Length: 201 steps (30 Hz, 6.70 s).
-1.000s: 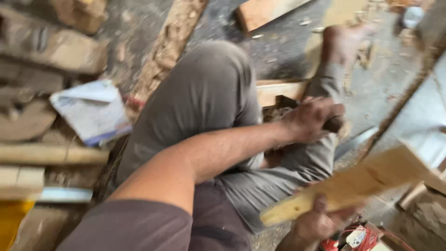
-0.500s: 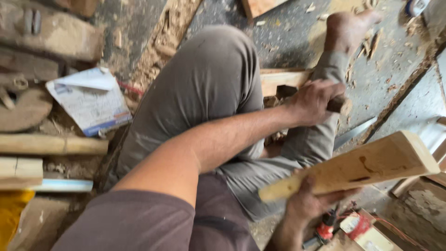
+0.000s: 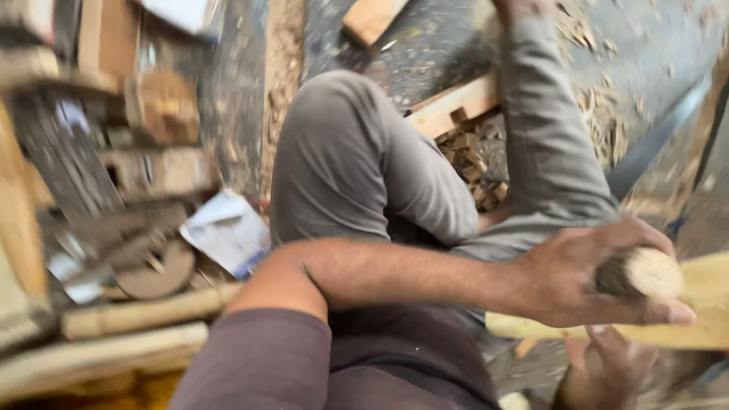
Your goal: The person sits on the floor and uses a chisel and mallet to carve a rectangular wooden block. They repeatedly strike the chisel to remove wood shavings, occasionally pausing to inspect the piece and reposition it.
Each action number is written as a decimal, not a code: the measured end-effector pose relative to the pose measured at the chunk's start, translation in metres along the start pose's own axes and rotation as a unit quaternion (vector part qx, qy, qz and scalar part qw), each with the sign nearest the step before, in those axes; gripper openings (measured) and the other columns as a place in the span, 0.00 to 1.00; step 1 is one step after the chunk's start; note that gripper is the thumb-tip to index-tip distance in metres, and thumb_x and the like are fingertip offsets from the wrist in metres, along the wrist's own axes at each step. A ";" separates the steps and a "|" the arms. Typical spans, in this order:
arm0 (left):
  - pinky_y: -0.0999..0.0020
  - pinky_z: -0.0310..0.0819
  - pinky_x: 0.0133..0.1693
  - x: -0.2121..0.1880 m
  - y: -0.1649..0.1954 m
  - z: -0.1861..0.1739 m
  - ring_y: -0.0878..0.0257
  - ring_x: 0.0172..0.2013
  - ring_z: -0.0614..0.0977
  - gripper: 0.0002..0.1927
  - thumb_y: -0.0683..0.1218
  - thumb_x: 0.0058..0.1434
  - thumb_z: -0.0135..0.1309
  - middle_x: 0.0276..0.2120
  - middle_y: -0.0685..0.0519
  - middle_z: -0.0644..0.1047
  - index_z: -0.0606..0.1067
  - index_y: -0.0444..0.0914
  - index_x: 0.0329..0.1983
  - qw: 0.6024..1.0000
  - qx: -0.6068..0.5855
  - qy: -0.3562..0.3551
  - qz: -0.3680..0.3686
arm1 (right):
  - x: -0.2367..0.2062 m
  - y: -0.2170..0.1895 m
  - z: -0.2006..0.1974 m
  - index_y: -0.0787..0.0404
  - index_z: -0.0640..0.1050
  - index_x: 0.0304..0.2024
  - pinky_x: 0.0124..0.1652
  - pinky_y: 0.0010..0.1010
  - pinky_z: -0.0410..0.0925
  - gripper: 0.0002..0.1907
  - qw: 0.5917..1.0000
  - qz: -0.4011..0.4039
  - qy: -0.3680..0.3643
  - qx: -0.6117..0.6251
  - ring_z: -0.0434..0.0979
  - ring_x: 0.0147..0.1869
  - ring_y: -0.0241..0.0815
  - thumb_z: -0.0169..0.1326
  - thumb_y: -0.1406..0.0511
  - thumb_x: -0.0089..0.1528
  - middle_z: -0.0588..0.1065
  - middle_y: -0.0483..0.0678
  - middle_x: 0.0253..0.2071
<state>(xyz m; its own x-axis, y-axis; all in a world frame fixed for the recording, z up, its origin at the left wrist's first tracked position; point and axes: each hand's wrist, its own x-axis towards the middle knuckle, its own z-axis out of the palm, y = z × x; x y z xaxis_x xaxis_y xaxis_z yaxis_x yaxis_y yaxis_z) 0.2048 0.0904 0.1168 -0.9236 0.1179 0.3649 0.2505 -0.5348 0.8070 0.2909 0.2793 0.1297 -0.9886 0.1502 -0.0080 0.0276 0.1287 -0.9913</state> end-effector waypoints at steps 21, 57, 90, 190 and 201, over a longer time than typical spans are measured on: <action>0.50 0.72 0.56 0.084 -0.090 -0.137 0.40 0.55 0.77 0.42 0.62 0.53 0.69 0.55 0.34 0.75 0.67 0.37 0.63 0.548 0.767 -0.192 -0.273 | -0.144 0.141 -0.122 0.70 0.75 0.55 0.46 0.31 0.76 0.20 0.925 0.122 0.358 -0.010 0.81 0.49 0.43 0.65 0.72 0.63 0.78 0.52 0.49; 0.56 0.79 0.55 0.091 -0.110 -0.190 0.55 0.52 0.79 0.46 0.44 0.56 0.62 0.59 0.43 0.74 0.58 0.32 0.77 0.868 -0.306 -0.176 -0.350 | 0.074 0.070 0.049 0.66 0.63 0.71 0.58 0.33 0.71 0.35 0.988 -0.030 0.000 -0.150 0.73 0.63 0.45 0.59 0.62 0.65 0.71 0.53 0.62; 0.52 0.82 0.42 0.200 -0.153 -0.348 0.49 0.41 0.85 0.20 0.52 0.60 0.59 0.42 0.44 0.80 0.74 0.42 0.54 0.611 0.680 -0.018 -0.405 | 0.323 0.098 0.203 0.61 0.68 0.62 0.41 0.42 0.77 0.29 0.905 -0.031 -0.120 -0.407 0.84 0.41 0.50 0.61 0.58 0.62 0.80 0.60 0.42; 0.53 0.77 0.46 0.212 -0.138 -0.353 0.55 0.42 0.81 0.15 0.50 0.67 0.54 0.43 0.45 0.78 0.74 0.39 0.53 0.738 0.620 0.028 -0.263 | 0.416 0.178 0.154 0.40 0.57 0.79 0.61 0.52 0.59 0.45 0.643 -0.183 -0.247 -0.702 0.67 0.64 0.56 0.59 0.63 0.61 0.67 0.55 0.64; 0.48 0.74 0.49 0.200 -0.163 -0.370 0.47 0.45 0.81 0.13 0.49 0.62 0.57 0.43 0.44 0.79 0.76 0.40 0.48 0.721 0.666 0.034 -0.190 | 0.176 0.100 -0.013 0.70 0.62 0.74 0.75 0.45 0.61 0.32 0.798 -0.105 0.031 -0.593 0.64 0.77 0.58 0.60 0.64 0.74 0.65 0.63 0.70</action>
<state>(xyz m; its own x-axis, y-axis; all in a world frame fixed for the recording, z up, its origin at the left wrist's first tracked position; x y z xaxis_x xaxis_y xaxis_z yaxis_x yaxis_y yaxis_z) -0.1281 -0.1089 -0.1134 -0.9997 -0.0214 0.0125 -0.0099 0.8074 0.5899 0.1211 0.3316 0.0305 -0.9817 0.0473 0.1847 0.0196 0.9887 -0.1487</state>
